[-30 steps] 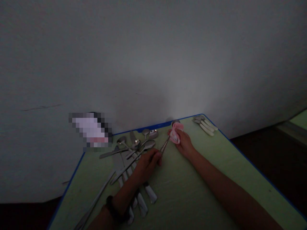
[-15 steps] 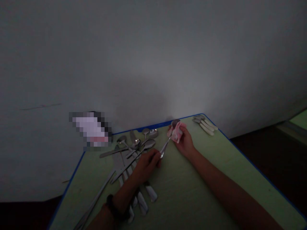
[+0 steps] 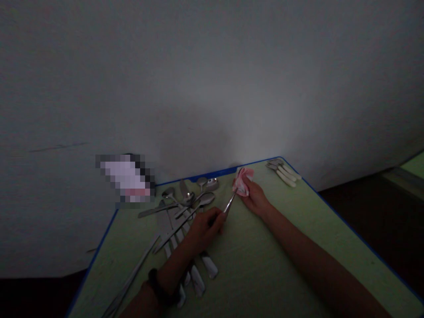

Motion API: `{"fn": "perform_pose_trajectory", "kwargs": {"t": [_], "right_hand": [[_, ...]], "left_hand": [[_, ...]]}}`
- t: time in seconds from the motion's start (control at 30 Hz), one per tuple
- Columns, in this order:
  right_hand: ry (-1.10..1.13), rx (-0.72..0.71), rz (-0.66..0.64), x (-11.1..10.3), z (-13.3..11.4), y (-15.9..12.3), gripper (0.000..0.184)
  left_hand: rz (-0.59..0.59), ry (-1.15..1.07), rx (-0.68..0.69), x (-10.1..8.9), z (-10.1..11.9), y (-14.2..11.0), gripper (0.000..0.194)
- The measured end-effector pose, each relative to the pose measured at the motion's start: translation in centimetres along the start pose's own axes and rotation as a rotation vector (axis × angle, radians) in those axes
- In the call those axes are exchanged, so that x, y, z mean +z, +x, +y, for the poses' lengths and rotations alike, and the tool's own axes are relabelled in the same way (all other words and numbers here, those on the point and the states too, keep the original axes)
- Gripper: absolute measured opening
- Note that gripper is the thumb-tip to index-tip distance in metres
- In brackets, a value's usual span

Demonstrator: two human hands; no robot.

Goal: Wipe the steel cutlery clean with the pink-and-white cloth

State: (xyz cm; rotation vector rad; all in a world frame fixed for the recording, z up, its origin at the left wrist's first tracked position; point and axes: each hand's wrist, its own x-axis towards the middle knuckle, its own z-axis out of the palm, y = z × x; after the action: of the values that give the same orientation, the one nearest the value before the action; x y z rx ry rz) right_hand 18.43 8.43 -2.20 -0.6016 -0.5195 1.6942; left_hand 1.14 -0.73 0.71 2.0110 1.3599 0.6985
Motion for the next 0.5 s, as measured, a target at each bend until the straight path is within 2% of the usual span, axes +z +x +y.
{"fn": "perform_pose_trajectory", "kwargs": {"t": [0.5], "right_hand": [[-0.066, 0.049, -0.078, 0.18, -0.25, -0.33, 0.023]], "left_hand": [[0.003, -0.035, -0.002, 0.02, 0.28, 0.08, 0.036]]}}
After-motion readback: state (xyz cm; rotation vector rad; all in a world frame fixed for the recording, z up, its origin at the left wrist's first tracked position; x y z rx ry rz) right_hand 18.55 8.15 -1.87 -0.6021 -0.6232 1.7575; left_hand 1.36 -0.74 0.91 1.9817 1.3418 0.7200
